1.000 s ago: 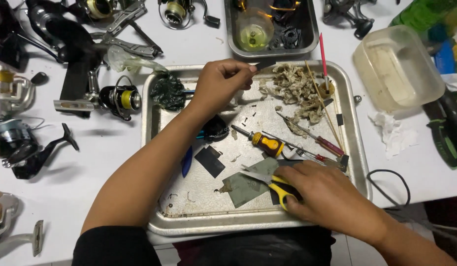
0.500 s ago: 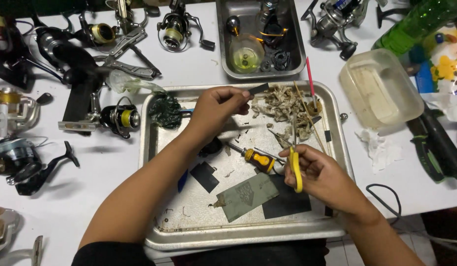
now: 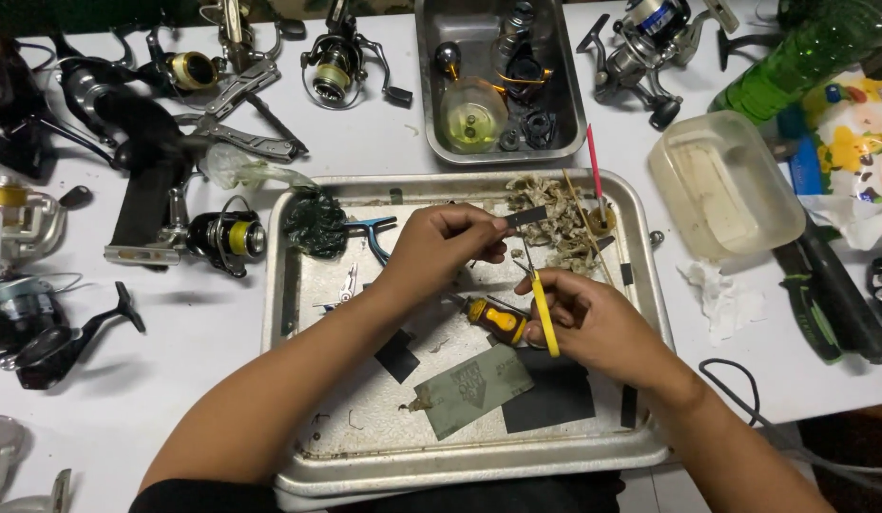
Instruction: Assembling and cleaning internal components of fishing reels on a workbench.
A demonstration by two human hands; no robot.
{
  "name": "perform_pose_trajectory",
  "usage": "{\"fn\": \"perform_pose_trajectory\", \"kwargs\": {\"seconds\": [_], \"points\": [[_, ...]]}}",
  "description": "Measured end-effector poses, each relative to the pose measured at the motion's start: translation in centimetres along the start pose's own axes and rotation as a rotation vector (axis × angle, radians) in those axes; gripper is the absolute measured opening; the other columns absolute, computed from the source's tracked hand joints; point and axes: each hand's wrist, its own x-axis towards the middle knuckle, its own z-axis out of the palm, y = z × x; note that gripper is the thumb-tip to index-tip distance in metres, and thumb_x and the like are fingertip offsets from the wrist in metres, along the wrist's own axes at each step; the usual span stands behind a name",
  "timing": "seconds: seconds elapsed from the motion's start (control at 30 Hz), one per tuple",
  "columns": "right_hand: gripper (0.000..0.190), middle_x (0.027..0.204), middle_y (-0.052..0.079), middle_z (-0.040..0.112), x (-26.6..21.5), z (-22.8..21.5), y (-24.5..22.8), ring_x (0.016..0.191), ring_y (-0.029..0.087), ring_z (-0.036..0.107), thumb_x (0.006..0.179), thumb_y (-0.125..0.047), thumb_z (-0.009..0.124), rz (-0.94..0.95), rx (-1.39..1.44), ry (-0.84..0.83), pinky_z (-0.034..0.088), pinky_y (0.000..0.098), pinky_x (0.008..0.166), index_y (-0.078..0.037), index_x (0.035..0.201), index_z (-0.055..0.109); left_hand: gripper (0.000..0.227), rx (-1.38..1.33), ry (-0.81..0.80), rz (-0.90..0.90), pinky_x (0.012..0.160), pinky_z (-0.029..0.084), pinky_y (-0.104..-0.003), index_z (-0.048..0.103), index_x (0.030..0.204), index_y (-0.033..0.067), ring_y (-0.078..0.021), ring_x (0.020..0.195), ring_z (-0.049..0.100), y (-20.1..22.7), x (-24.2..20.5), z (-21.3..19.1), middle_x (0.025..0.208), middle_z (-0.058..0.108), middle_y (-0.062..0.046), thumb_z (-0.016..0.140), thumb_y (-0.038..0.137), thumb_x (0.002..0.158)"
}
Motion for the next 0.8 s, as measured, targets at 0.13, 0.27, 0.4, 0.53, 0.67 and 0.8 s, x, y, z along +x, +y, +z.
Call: {"fn": "perform_pose_trajectory", "kwargs": {"seconds": [0.13,0.27,0.4,0.53,0.67,0.8], "points": [[0.053,0.08,0.013,0.071,0.1,0.4,0.4,0.067,0.01,0.043,0.076,-0.01,0.089,-0.056,0.042,-0.017,0.04,0.025,0.062,0.002,0.124,0.071,0.014,0.02,-0.011,0.022,0.076,0.067,-0.039,0.078,0.09,-0.0043,-0.0232,0.076,0.075,-0.4,-0.2,0.2,0.081,0.074,-0.02,0.074,0.009,0.088],[0.052,0.079,0.012,0.068,0.3,0.5,1.0,0.066,0.01,0.042,0.078,-0.009,0.088,-0.073,0.096,-0.029,0.04,0.0243,0.062,0.004,0.124,0.069,0.014,0.01,-0.003,0.024,0.076,0.067,-0.04,0.078,0.09,-0.0054,-0.0234,0.076,0.075,-0.4,-0.4,0.4,0.082,0.074,-0.02,0.074,0.008,0.086],[0.049,0.078,0.012,0.068,0.2,0.7,0.5,0.065,0.01,0.042,0.079,-0.008,0.087,-0.069,0.107,-0.021,0.041,0.0251,0.062,0.005,0.123,0.069,0.014,0.013,-0.001,0.022,0.076,0.067,-0.039,0.078,0.09,-0.0052,-0.0223,0.076,0.074,-0.2,-0.5,0.5,0.081,0.073,-0.019,0.074,0.008,0.086],[0.045,0.077,0.015,0.071,0.2,0.7,0.4,0.064,0.011,0.049,0.08,-0.009,0.086,-0.06,0.117,-0.007,0.046,0.0263,0.064,0.004,0.12,0.072,0.015,0.011,0.005,0.023,0.075,0.067,-0.037,0.078,0.089,-0.0055,-0.0217,0.076,0.074,0.1,-0.6,0.5,0.081,0.073,-0.019,0.074,0.008,0.085],[0.042,0.076,0.015,0.071,0.5,0.6,1.0,0.065,0.013,0.055,0.081,-0.006,0.084,-0.04,0.12,0.005,0.05,0.0274,0.065,0.004,0.12,0.071,0.014,0.006,0.004,0.023,0.073,0.068,-0.036,0.078,0.088,-0.0046,-0.021,0.075,0.074,-0.1,-0.4,0.6,0.08,0.073,-0.018,0.075,0.008,0.085],[0.04,0.076,0.014,0.072,0.4,0.9,1.3,0.066,0.013,0.059,0.082,-0.005,0.083,-0.028,0.168,0.032,0.053,0.0267,0.067,0.005,0.119,0.071,0.014,-0.025,0.023,0.003,0.073,0.067,-0.035,0.078,0.087,-0.0057,-0.0205,0.075,0.073,-0.2,-0.4,0.7,0.079,0.072,-0.018,0.075,0.008,0.084]]}}
